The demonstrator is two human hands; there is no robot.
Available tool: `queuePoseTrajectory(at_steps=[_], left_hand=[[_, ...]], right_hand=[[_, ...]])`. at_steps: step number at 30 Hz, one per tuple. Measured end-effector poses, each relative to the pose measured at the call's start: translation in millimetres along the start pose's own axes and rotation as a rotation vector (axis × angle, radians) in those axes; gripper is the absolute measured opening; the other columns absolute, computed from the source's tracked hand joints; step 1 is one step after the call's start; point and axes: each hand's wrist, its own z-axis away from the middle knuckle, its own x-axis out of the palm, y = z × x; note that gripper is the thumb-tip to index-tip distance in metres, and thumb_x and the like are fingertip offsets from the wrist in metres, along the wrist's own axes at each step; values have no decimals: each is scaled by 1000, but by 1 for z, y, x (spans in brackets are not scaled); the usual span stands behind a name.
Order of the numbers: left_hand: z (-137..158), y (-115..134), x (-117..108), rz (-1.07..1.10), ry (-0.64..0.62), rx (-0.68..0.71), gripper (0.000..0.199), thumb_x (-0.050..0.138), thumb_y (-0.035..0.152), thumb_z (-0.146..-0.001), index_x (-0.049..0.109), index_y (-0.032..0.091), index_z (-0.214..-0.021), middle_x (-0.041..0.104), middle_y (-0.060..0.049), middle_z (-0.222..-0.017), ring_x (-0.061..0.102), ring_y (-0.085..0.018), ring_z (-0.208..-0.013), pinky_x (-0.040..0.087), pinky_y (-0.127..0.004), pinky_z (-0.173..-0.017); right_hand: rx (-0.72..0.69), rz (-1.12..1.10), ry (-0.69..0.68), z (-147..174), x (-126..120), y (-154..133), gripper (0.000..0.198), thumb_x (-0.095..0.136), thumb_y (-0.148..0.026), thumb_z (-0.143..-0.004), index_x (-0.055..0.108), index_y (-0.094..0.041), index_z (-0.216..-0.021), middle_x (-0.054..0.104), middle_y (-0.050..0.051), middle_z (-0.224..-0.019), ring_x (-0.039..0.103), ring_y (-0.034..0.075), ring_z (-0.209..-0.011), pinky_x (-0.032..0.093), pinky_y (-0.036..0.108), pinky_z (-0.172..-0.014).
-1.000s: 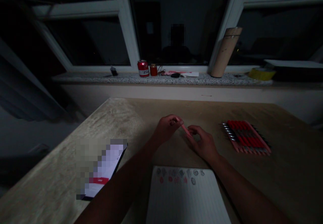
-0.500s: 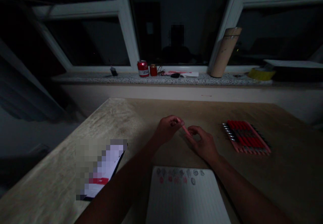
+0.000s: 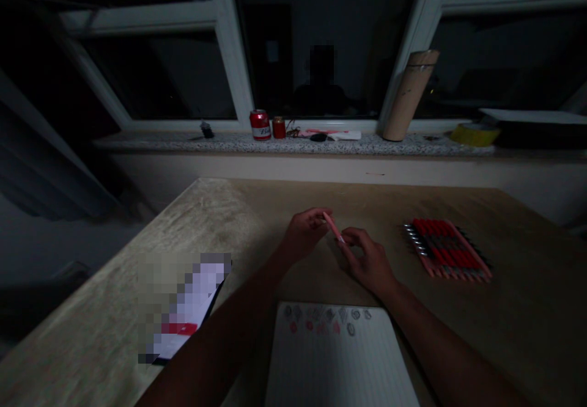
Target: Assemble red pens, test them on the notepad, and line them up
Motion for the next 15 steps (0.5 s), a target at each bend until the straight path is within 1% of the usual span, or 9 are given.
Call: queuePoseTrajectory(at_steps=[2,5,6,9,11,13,15], left_hand=[[-1,-2,1,61,0,7,48,71,36,-65,59,11,-104,65,-7,-86,59,-13,-74,44,-24,-67],[-1,-2,3,73,24,-7,52,75,33,-61,57,12,-105,64,-6,-88,59,-11,-72,45,-23,-68],[-1,-2,4,61,38,-12,49,75,33,-61,58,12,-101,64,-5,-86,58,-10,-69,44,-23,-67],[1,1,7,40,69,-16,32,75,33,-62,59,13,-81,62,-1,-72,56,-9,-64,43,-21,-64],[1,1,8,60,52,-14,29,75,33,-62,57,13,-73,61,0,-67,56,-9,-62,43,-21,-63],[1,1,8,91,24,-22,29,75,33,-62,58,12,-72,62,0,-67,56,-9,-62,43,-22,-63],[1,1,7,121,6,-39,31,76,33,-60,60,12,-77,63,-2,-71,58,-11,-65,45,-24,-67]], right_hand=[[-2,-5,13,0,0,0,17,51,-29,-86,51,-23,-102,67,5,-90,67,18,-82,52,29,-73],[-4,-12,27,0,1,0,17,51,-30,-86,51,-22,-101,67,5,-90,66,18,-82,52,30,-72],[-4,-16,25,0,1,0,17,52,-29,-86,51,-22,-101,67,5,-90,66,18,-82,52,30,-72],[-3,-23,14,0,1,0,17,52,-29,-86,50,-22,-101,67,6,-91,66,18,-83,52,29,-72],[-2,-19,5,0,1,0,17,52,-28,-86,50,-22,-102,67,7,-92,66,18,-83,52,30,-73],[5,-7,-6,0,0,0,17,51,-29,-86,50,-22,-102,67,7,-92,66,19,-83,52,30,-73],[14,2,-12,1,0,0,18,50,-29,-87,50,-22,-103,67,7,-91,66,19,-83,52,30,-73]])
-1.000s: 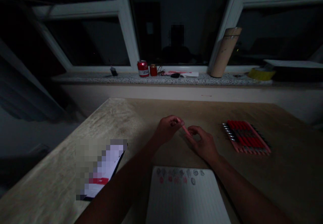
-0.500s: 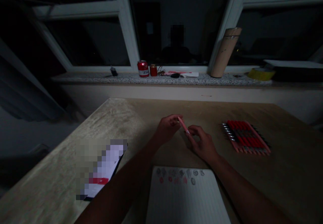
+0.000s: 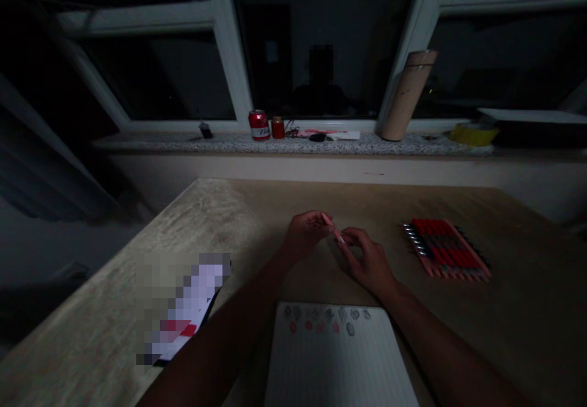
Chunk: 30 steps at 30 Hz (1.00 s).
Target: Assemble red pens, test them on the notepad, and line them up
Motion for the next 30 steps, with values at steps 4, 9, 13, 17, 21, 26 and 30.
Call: queuePoseTrajectory(at_steps=[4,9,13,17,21,26,30], left_hand=[[-1,-1,-2,81,-46,-30,44,77,33,-59,60,11,-94,67,-8,-83,63,-15,-76,47,-29,-76],[-3,-4,-1,81,-18,-34,55,80,33,-55,58,12,-101,67,-10,-91,62,-15,-77,47,-28,-74],[-1,-4,3,-72,54,-3,34,77,34,-59,61,12,-80,64,-4,-75,59,-11,-68,46,-23,-67],[0,-5,4,-18,-11,10,26,74,33,-63,60,12,-70,63,-1,-68,57,-10,-62,44,-22,-64],[-1,-10,0,63,-61,-30,32,75,31,-63,62,12,-86,66,-5,-82,61,-12,-73,45,-25,-73],[-3,-11,0,91,-20,-61,49,78,29,-57,60,13,-99,66,-8,-94,62,-15,-82,46,-27,-76],[-2,-7,3,14,80,-37,34,79,29,-55,61,12,-78,63,-1,-71,58,-10,-64,44,-22,-64]], right_hand=[[-9,-6,-10,0,-1,-1,19,49,-28,-87,49,-21,-104,67,7,-93,66,19,-85,51,30,-74],[-10,-31,24,-1,0,-2,19,50,-28,-87,48,-22,-104,68,7,-92,66,19,-83,52,30,-73],[-3,-46,35,-1,0,-3,19,52,-28,-86,49,-22,-103,68,6,-90,67,18,-81,52,30,-73],[3,-36,8,0,-1,-3,19,51,-28,-86,48,-23,-104,68,6,-91,67,19,-83,53,30,-72],[-6,-27,2,0,0,-3,20,50,-27,-87,47,-22,-106,68,7,-94,67,19,-85,52,31,-74],[-3,-46,24,-1,2,-2,21,51,-28,-86,47,-22,-106,69,6,-93,67,18,-83,52,30,-73],[1,-44,19,0,2,0,21,51,-29,-86,47,-22,-106,70,5,-91,67,19,-82,51,30,-72]])
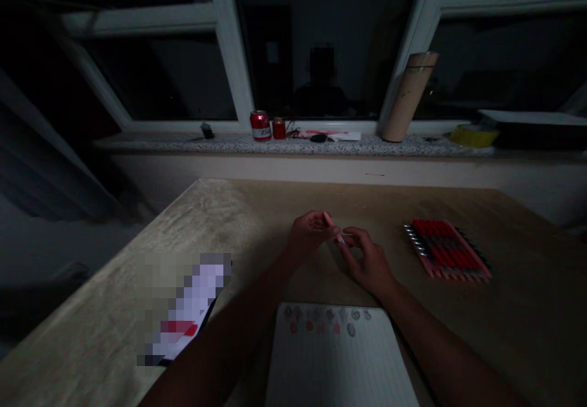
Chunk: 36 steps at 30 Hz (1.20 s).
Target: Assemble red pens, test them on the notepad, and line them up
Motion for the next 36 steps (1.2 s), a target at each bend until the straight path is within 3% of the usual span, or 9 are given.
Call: queuePoseTrajectory(at_steps=[3,8,11,17,25,30,36], left_hand=[[1,3,1,35,-21,5,32,79,29,-55,59,12,-74,62,-1,-66,57,-9,-60,43,-21,-62],[-1,1,-2,150,-105,-30,44,79,26,-55,60,11,-92,68,-8,-84,63,-14,-72,47,-26,-72],[-2,-3,-2,123,-86,-33,52,80,26,-53,59,11,-98,67,-10,-92,63,-15,-76,47,-26,-72],[-1,-4,1,-8,20,33,32,77,30,-58,60,12,-77,62,-2,-70,58,-10,-63,44,-22,-64],[-1,-5,-3,115,-100,14,56,78,31,-58,54,12,-106,67,-11,-92,63,-15,-75,45,-26,-72],[-3,-9,0,15,57,24,47,79,27,-55,57,11,-93,64,-3,-74,59,-11,-66,43,-22,-64],[1,-2,0,128,-46,30,49,78,27,-58,54,13,-98,66,-3,-77,61,-12,-68,45,-25,-70]], right_hand=[[16,6,-11,1,-1,0,22,51,-28,-86,47,-23,-107,70,5,-91,67,19,-83,51,31,-72],[-7,6,-17,1,-2,-1,23,52,-26,-86,46,-23,-108,69,6,-94,67,19,-85,51,31,-76],[6,4,-10,0,-1,-2,24,52,-27,-86,46,-23,-109,70,5,-94,67,19,-84,51,31,-75],[12,7,-17,0,-1,0,22,52,-28,-86,47,-23,-107,70,5,-92,67,19,-83,52,30,-74],[20,1,-17,1,-1,1,23,50,-29,-86,48,-23,-108,70,6,-95,67,20,-86,53,32,-74],[11,-4,-23,0,-2,-1,22,52,-27,-86,48,-23,-107,70,5,-93,67,19,-86,52,31,-75],[27,-4,-20,0,-1,0,22,52,-27,-85,48,-24,-106,70,4,-93,67,19,-86,51,31,-77]])
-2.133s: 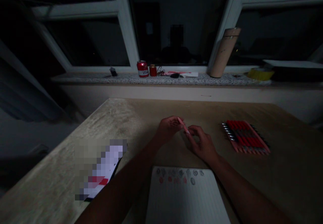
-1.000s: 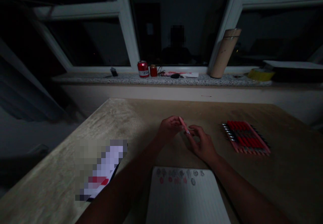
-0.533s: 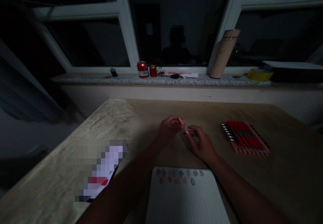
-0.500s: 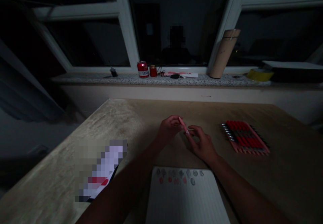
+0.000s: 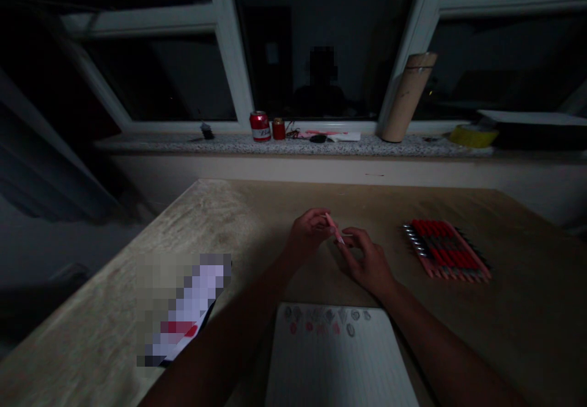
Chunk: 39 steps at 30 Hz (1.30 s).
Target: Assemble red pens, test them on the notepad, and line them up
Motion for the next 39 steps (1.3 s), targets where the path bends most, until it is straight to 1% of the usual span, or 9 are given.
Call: queuePoseTrajectory(at_steps=[2,5,8,11,21,26,31,33,39], left_hand=[[0,1,-1,15,-36,-5,52,78,28,-58,53,12,-101,67,-6,-82,62,-13,-70,46,-27,-72],[-1,0,0,-40,13,-2,51,78,29,-57,55,13,-100,67,-7,-84,62,-13,-70,46,-25,-70],[0,1,2,-154,78,-8,32,76,31,-60,61,12,-80,64,-3,-72,58,-11,-64,43,-22,-64],[2,4,3,-200,33,-11,26,71,36,-64,63,12,-68,61,-1,-65,54,-10,-59,41,-22,-61],[3,9,-1,-211,-106,45,28,66,41,-71,66,13,-76,64,-2,-72,57,-13,-71,43,-24,-72],[1,9,-3,-169,-53,41,27,68,39,-69,67,13,-74,64,-2,-75,57,-13,-72,43,-25,-74],[1,11,-3,-141,10,47,27,68,39,-68,66,13,-73,64,-3,-79,57,-14,-78,44,-25,-77],[2,12,-2,-138,8,40,28,68,40,-67,66,13,-75,64,-3,-79,58,-15,-78,44,-26,-78],[2,9,-3,-95,7,33,30,70,39,-65,66,13,-80,65,-3,-78,59,-15,-77,45,-27,-79]], right_hand=[[-7,-6,2,0,0,1,23,52,-27,-85,47,-24,-107,70,4,-94,67,18,-86,50,31,-77],[-22,-11,1,0,0,0,23,53,-26,-85,47,-24,-108,70,4,-94,67,18,-86,50,30,-76],[-30,-2,10,0,-1,-1,23,53,-27,-85,47,-23,-106,70,4,-93,67,18,-85,51,30,-75],[-10,8,-5,0,-1,-2,21,52,-28,-86,48,-24,-106,70,5,-93,67,19,-86,51,30,-74],[-7,-23,-61,-1,-2,-3,21,45,-28,-89,47,-22,-109,67,8,-101,66,19,-90,50,29,-76],[44,-24,-5,-2,0,0,38,53,-35,-85,43,-21,-118,71,6,-90,67,19,-80,50,32,-74],[72,117,30,-3,-1,4,22,58,-42,-81,58,-22,-90,70,4,-79,66,19,-72,50,31,-69],[50,158,0,-3,-3,4,21,53,-40,-85,60,-21,-86,69,5,-78,65,19,-72,49,31,-68],[-13,197,-125,-4,-5,-2,26,40,-33,-91,63,-20,-94,69,6,-86,63,20,-79,47,32,-73]])
